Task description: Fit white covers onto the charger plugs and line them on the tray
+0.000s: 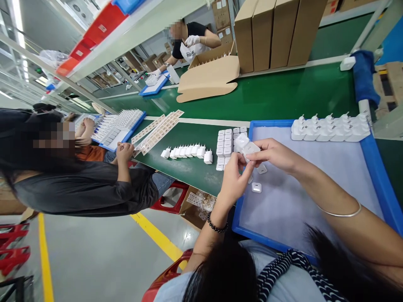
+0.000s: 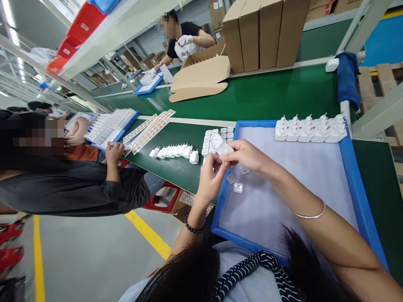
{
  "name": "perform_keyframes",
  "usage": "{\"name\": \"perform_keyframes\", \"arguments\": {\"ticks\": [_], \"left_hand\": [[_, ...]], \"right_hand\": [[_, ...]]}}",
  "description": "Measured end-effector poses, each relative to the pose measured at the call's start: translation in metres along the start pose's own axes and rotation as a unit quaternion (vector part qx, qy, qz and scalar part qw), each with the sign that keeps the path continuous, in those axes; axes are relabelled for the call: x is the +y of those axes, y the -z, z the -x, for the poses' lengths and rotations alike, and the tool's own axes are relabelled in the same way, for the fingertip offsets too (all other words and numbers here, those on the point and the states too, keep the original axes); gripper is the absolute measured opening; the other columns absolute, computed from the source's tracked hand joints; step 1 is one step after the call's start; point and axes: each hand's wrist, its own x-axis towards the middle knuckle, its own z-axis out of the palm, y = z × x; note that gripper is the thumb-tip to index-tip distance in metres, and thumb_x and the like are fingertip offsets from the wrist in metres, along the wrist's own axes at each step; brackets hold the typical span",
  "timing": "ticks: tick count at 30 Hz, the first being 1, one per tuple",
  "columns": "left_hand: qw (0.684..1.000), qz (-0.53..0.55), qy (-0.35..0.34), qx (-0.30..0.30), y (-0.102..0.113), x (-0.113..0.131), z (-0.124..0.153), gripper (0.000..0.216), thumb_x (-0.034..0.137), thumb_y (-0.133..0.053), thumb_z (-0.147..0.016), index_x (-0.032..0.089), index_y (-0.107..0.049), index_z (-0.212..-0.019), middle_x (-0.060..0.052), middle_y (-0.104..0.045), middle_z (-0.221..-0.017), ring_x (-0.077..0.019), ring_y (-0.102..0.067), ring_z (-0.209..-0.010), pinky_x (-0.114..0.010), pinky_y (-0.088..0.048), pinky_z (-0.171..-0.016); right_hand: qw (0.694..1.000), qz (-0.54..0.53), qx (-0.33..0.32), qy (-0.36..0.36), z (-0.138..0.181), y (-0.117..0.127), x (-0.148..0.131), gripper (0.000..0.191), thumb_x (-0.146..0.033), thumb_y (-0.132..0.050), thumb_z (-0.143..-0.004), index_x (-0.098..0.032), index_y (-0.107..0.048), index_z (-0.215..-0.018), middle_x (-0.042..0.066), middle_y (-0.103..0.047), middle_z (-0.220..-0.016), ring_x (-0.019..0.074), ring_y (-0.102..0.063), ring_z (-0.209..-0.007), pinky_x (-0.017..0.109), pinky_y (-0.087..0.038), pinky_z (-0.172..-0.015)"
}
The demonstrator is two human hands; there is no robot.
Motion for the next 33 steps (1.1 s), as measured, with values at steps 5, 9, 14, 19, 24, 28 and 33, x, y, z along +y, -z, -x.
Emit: {"name": "perform_keyframes", "arguments": {"ticks": [5,9,14,19,24,28,33], "left_hand": [[0.994,0.092,0.013,-0.051,0.005,0.001,0.0,0.032,0.048,-0.053,-0.097,0.02,-0.046,-0.085,-0.002,-0.063,-0.082,-0.0138,-0.055,-0.074,-0.027,-0.041,-0.07],[0.981,0.186,0.021,-0.053,0.007,-0.001,0.0,0.038,0.054,-0.054,-0.096,0.02,-0.045,-0.082,0.001,-0.057,-0.074,-0.0138,-0.055,-0.072,-0.028,-0.044,-0.073],[0.976,0.204,0.05,-0.057,0.009,0.001,0.002,0.044,0.061,-0.06,-0.09,0.02,-0.045,-0.08,0.001,-0.054,-0.073,-0.0129,-0.051,-0.069,-0.027,-0.043,-0.069],[0.97,0.23,0.048,-0.057,0.011,0.0,0.003,0.036,0.05,-0.059,-0.092,0.019,-0.048,-0.078,0.001,-0.054,-0.071,-0.0121,-0.048,-0.066,-0.026,-0.041,-0.066],[0.968,0.241,0.025,-0.063,0.013,0.002,0.007,0.026,0.04,-0.053,-0.096,0.017,-0.053,-0.082,-0.001,-0.058,-0.075,-0.0122,-0.05,-0.068,-0.025,-0.041,-0.067],[0.983,0.169,0.032,-0.058,0.014,0.007,0.009,0.028,0.044,-0.058,-0.095,0.019,-0.052,-0.085,-0.002,-0.059,-0.08,-0.0136,-0.05,-0.073,-0.027,-0.043,-0.072],[0.985,0.153,0.028,-0.076,0.015,0.012,0.009,0.028,0.044,-0.058,-0.095,0.019,-0.051,-0.085,-0.002,-0.059,-0.081,-0.0135,-0.05,-0.071,-0.028,-0.045,-0.074]], "right_hand": [[0.999,0.0,-0.031,0.009,0.003,-0.003,0.0,0.028,-0.04,-0.074,-0.072,-0.016,-0.061,-0.066,0.001,-0.057,-0.06,0.0121,-0.05,-0.055,0.026,-0.039,-0.051],[0.999,0.006,-0.049,0.02,0.005,-0.008,0.0,0.024,-0.038,-0.07,-0.074,-0.016,-0.062,-0.068,0.002,-0.058,-0.063,0.013,-0.053,-0.057,0.025,-0.039,-0.049],[0.995,0.037,-0.071,0.054,0.004,-0.01,0.004,0.021,-0.033,-0.067,-0.077,-0.016,-0.062,-0.065,0.002,-0.059,-0.059,0.0136,-0.054,-0.056,0.026,-0.041,-0.052],[0.994,0.025,-0.083,0.068,0.006,-0.005,0.002,0.02,-0.029,-0.063,-0.079,-0.016,-0.063,-0.063,0.002,-0.061,-0.057,0.0135,-0.054,-0.052,0.027,-0.039,-0.049],[0.993,0.052,-0.065,0.082,0.012,0.003,-0.006,0.02,-0.029,-0.063,-0.081,-0.015,-0.065,-0.066,0.003,-0.063,-0.061,0.0138,-0.055,-0.056,0.028,-0.043,-0.056],[0.987,0.112,-0.075,0.086,0.017,0.003,-0.007,0.026,-0.034,-0.064,-0.084,-0.016,-0.062,-0.066,0.001,-0.059,-0.062,0.0141,-0.053,-0.06,0.028,-0.041,-0.058],[0.984,0.125,-0.084,0.093,0.019,0.003,-0.007,0.028,-0.037,-0.062,-0.087,-0.016,-0.06,-0.068,0.002,-0.057,-0.065,0.0142,-0.051,-0.062,0.029,-0.04,-0.058]]}}
